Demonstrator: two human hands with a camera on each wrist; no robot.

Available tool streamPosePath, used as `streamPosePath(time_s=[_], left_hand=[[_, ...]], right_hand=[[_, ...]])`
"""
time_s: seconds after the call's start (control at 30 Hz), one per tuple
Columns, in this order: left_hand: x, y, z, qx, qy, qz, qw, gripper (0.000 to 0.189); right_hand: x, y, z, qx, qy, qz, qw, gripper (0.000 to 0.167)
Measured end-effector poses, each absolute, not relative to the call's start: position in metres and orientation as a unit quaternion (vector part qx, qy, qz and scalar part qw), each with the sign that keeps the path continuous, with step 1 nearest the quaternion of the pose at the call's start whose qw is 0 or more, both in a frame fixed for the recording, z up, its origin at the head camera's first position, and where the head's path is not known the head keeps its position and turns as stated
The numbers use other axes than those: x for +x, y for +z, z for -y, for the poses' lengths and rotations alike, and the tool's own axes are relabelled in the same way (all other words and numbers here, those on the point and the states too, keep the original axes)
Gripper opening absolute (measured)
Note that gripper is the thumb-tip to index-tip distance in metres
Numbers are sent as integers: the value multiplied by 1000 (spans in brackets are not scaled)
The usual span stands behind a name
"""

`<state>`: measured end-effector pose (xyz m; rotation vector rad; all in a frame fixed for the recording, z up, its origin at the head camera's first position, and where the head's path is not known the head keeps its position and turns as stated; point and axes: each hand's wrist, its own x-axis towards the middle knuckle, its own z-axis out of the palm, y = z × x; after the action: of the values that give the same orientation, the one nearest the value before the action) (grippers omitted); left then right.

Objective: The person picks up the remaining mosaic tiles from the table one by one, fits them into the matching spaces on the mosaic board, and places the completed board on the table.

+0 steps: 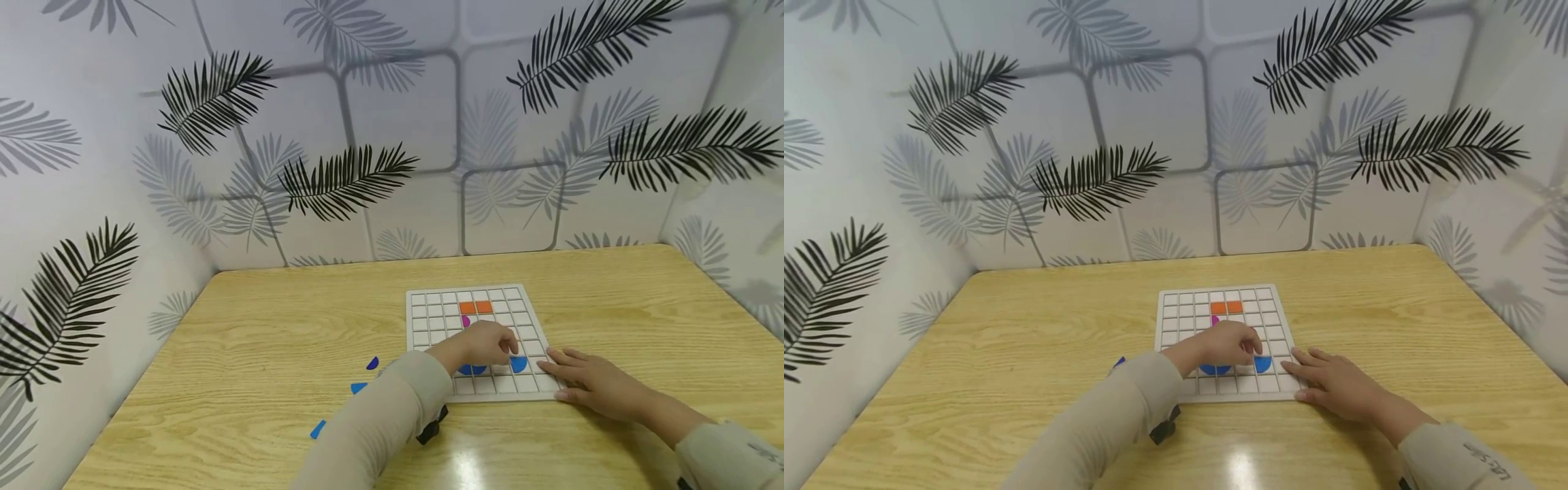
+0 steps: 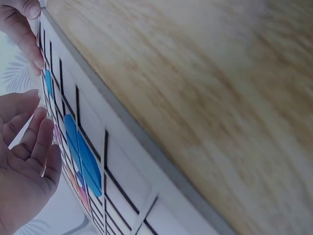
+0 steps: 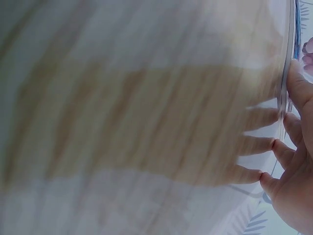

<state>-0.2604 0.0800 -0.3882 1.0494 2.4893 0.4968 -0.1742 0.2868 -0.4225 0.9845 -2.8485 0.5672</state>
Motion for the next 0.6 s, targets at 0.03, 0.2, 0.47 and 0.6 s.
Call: streamPosePath(time_s=[0.03,0.2,0.47,0.6], left_hand=[[-261,-388,-78,378,182,-886,195,14],[-258,-383,-70,386,188,-883,190,12],[-252,-370,-50,398,214,-875,176,18],[-250,-366,-36,390,245,-868,186,21]], right_hand=[[-174,-423,-287,321,184,928,39,46],[-175,-424,-287,323,181,928,46,47],[-177,-424,-289,322,177,930,31,47],[-177,-424,-289,321,173,931,29,47]])
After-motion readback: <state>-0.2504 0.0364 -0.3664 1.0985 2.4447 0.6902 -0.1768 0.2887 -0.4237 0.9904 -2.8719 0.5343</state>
